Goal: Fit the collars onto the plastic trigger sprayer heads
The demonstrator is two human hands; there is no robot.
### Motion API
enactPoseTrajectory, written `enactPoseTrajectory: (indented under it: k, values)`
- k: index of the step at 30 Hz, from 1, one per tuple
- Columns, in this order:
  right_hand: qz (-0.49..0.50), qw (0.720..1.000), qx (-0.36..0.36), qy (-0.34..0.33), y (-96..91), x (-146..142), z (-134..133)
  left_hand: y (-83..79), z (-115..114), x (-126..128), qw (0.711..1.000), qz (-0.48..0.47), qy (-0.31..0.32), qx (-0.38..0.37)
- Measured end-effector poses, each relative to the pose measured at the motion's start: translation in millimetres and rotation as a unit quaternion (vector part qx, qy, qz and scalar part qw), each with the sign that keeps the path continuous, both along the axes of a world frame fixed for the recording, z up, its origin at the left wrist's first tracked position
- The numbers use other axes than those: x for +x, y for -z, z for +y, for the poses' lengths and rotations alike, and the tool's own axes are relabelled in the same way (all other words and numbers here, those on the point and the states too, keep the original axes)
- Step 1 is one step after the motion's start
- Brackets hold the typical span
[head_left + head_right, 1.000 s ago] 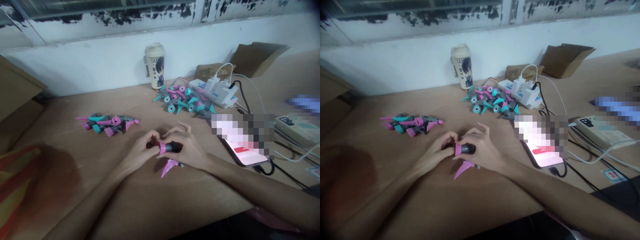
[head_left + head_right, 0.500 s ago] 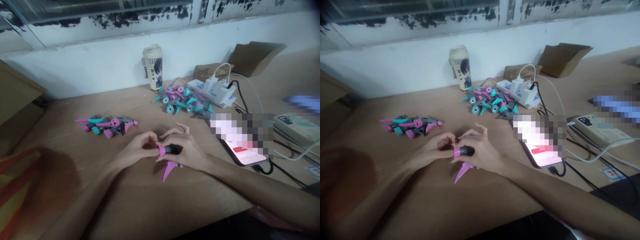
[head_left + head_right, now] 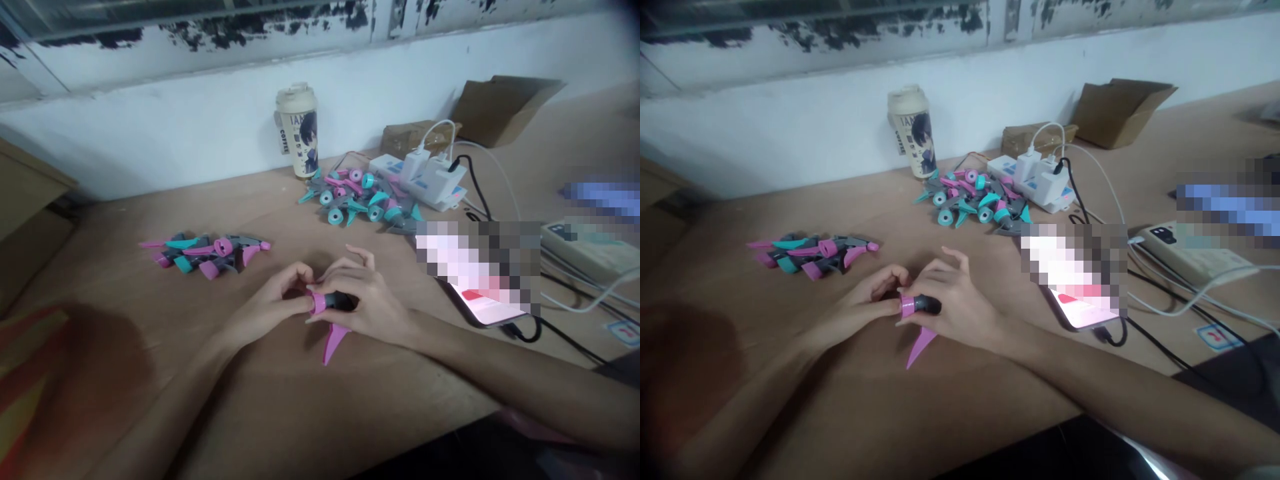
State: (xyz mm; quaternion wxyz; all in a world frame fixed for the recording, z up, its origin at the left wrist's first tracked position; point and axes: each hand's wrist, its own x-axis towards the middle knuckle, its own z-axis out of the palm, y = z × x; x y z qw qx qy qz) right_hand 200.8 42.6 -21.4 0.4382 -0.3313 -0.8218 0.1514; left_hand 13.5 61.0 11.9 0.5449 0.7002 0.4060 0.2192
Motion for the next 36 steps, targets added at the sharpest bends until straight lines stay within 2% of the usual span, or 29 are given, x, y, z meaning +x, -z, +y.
enactPoseTrajectory:
  k: [4,7,15,20,27,36]
  values:
    - [0.001,1.000,-0.008,0.008,0.2,-0.3,4.0,0.4,-2.3,6.6,0.999,-0.011,-0.046,-0.017]
    - [-0.010,1.000,-0.010,0.017,0.7,-0.5,5.6,1.5,-2.6,8.5,0.998,-0.016,-0.055,-0.023]
    - [-0.026,0.999,0.001,0.038,-2.1,-0.1,4.0,5.0,-7.6,12.9,0.995,-0.008,-0.102,0.009]
    - [-0.040,0.994,0.030,0.095,-2.7,3.5,6.7,13.5,-11.0,16.8,0.979,-0.016,-0.188,0.072]
    - [-0.068,0.991,0.057,0.102,-0.9,3.6,8.3,19.4,-10.9,15.8,0.970,0.023,-0.189,0.151]
    - [-0.073,0.990,0.045,0.114,1.8,1.3,9.2,20.8,-20.6,23.9,0.920,0.101,-0.254,0.282]
